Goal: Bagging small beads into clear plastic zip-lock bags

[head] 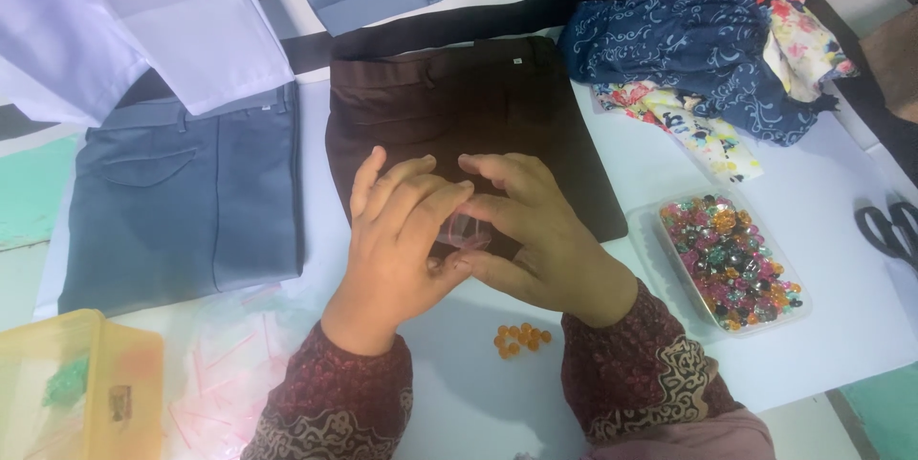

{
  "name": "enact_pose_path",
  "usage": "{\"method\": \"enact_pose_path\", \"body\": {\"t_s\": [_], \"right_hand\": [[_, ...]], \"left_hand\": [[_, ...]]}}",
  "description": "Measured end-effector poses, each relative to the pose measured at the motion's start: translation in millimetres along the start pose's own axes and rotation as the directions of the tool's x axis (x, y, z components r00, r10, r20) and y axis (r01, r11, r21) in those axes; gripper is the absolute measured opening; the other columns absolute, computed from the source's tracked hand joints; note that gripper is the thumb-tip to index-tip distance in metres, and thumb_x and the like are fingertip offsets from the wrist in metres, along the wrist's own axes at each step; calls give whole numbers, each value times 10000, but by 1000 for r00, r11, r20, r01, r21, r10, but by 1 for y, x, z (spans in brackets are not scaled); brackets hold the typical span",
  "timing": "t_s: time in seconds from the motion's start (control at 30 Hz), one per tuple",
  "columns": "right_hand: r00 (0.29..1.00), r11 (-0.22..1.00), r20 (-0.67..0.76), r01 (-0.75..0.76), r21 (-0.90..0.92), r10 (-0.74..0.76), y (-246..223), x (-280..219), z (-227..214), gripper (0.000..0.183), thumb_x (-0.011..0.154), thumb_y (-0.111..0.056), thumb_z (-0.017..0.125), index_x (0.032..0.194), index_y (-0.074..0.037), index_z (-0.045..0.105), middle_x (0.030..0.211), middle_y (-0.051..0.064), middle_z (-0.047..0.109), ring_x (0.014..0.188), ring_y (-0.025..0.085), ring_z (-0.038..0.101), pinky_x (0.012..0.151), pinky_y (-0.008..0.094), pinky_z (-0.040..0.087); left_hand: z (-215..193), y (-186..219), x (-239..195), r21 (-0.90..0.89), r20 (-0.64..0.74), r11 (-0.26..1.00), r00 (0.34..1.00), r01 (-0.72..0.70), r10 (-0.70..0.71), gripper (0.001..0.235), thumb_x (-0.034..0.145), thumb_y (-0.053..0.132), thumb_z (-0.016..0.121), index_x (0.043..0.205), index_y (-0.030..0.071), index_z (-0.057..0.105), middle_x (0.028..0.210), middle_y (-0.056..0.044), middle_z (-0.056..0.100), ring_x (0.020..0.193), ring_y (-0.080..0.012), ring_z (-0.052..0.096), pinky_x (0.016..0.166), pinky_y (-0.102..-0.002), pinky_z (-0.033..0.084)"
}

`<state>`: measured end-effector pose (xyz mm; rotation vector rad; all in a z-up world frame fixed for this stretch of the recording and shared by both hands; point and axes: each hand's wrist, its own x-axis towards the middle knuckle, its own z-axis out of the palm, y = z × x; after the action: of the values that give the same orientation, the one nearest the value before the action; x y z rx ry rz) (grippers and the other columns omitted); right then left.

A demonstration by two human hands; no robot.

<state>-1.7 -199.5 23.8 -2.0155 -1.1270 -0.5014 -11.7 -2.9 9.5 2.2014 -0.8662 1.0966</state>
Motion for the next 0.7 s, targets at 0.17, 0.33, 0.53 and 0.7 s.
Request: {"method": "enact_pose_path", "body": {"t_s": [0.17, 0.33, 0.53, 0.7], "right_hand": [[999, 999, 34, 23, -28, -22, -2, 2, -5, 429, 978, -418, 599, 1210, -63, 668, 1385, 213, 529, 1233, 381, 558, 1071, 510, 414], [1000, 1000, 19, 10, 7, -10, -1, -3, -3, 394, 984, -376, 638, 1232, -71, 658, 1399, 170, 530, 1277, 352, 569, 1109, 505, 424], [999, 999, 14, 38, 19, -38, -2, -1, -7, 425, 981, -406, 629, 1221, -55, 648, 1336, 189, 574, 1195, 348, 620, 1067, 504, 455], [999, 999, 24, 43, 6, -43, -6, 1, -9, 428, 999, -399, 598, 1225, -38, 635, 1302, 190, 582, 1209, 353, 611, 1068, 503, 462]], "left_hand": [[-4, 3, 0, -26, 16, 1000, 1000, 3, -3, 371, 997, 384, 567, 1207, 85, 633, 1062, -108, 656, 1162, -369, 662, 1198, -605, 296], [-6, 7, 1, -17, 19, 1000, 1000, 5, -5, 341, 976, 365, 609, 1157, 82, 671, 1023, -79, 685, 1136, -368, 679, 1194, -585, 296], [-7, 7, 3, -42, 28, 999, 999, -14, 16, 312, 937, 313, 643, 1148, 84, 665, 1028, -76, 693, 1135, -369, 674, 1196, -584, 286], [-7, 8, 3, -35, 35, 999, 999, 0, 2, 319, 898, 289, 686, 1139, 82, 668, 998, -85, 686, 1116, -360, 676, 1192, -582, 296]]}}
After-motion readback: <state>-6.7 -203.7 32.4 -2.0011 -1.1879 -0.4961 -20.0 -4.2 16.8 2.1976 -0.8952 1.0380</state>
